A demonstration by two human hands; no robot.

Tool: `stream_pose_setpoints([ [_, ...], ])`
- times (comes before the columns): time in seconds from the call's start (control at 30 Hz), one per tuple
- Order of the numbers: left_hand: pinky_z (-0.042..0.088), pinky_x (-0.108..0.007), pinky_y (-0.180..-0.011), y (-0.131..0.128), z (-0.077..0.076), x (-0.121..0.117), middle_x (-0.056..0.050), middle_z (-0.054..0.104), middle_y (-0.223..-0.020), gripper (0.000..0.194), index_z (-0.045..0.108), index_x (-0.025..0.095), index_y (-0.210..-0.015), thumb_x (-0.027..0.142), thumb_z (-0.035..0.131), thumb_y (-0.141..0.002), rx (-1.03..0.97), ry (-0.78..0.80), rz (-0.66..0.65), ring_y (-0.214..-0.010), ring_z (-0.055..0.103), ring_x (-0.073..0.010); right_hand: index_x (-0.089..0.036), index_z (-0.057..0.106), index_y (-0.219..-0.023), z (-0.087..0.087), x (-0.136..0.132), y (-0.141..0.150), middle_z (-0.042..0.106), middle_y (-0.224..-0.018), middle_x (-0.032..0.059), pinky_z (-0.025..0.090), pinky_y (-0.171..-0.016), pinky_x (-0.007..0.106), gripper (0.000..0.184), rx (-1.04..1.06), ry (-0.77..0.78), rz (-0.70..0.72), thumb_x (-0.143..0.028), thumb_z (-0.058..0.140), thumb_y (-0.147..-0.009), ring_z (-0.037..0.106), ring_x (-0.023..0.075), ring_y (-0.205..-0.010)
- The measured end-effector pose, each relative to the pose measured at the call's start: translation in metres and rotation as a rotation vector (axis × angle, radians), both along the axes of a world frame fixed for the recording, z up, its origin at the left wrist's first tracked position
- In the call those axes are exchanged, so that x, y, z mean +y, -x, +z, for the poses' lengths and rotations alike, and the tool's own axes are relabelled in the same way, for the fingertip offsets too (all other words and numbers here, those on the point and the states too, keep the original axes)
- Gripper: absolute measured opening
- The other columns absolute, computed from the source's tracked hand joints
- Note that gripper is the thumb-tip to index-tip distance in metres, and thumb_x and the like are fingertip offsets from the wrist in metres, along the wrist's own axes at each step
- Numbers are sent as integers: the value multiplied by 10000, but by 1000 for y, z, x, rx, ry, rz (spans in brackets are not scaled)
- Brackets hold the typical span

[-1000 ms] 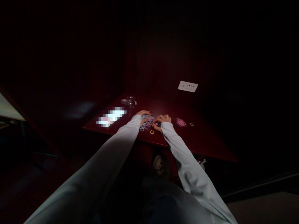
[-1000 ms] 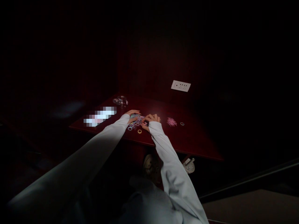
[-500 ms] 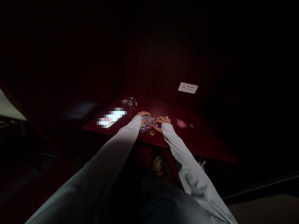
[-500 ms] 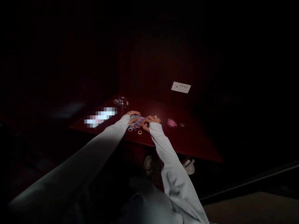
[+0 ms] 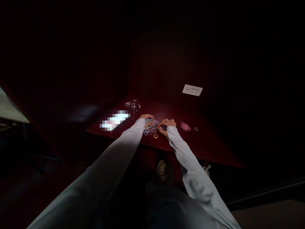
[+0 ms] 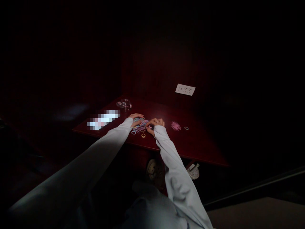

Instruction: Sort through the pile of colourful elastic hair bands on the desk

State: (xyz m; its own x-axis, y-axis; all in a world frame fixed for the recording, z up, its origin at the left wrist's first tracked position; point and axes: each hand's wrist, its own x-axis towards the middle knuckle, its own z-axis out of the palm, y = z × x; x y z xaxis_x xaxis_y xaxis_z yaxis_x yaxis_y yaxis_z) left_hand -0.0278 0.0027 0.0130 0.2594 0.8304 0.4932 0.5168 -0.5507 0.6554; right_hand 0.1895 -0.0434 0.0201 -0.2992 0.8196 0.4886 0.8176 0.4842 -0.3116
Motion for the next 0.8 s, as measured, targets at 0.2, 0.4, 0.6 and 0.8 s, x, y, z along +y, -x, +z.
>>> stream_pose_setpoints([
  [0.2, 466, -402, -1181, -5, 2, -1, -16, 780, -1245, 244, 801, 250, -981, 126, 676, -814, -26, 19, 46, -1239, 672, -233, -356, 808, -1090, 5, -11, -4, 713, -1141, 45, 354, -993, 452, 220, -24, 30, 76, -317, 725, -891, 474, 280, -1085],
  [0.4, 465, -425, -1197, -6, 1, -2, -14, 784, -1250, 231, 805, 261, -986, 159, 655, -844, -90, 11, 35, -1252, 669, -234, -351, 817, -1007, 6, -11, -4, 719, -1174, 25, 339, -1030, 464, 206, -79, 70, 107, -243, 766, -840, 480, 273, -1094],
  [0.6, 451, -435, -1206, -6, 1, -4, -30, 786, -1246, 227, 803, 245, -974, 146, 641, -850, -124, 9, 38, -1248, 670, -234, -327, 809, -924, 10, -15, -2, 722, -1133, 22, 341, -1027, 445, 149, -44, 79, 113, -219, 763, -832, 478, 263, -1088],
  [0.8, 458, -416, -1196, -5, 2, -7, -17, 790, -1230, 211, 801, 253, -975, 163, 644, -867, -119, 8, 44, -1250, 663, -227, -306, 794, -874, 13, -19, 0, 723, -1139, 24, 351, -1026, 448, 101, -14, 90, 110, -232, 740, -830, 474, 268, -1097],
])
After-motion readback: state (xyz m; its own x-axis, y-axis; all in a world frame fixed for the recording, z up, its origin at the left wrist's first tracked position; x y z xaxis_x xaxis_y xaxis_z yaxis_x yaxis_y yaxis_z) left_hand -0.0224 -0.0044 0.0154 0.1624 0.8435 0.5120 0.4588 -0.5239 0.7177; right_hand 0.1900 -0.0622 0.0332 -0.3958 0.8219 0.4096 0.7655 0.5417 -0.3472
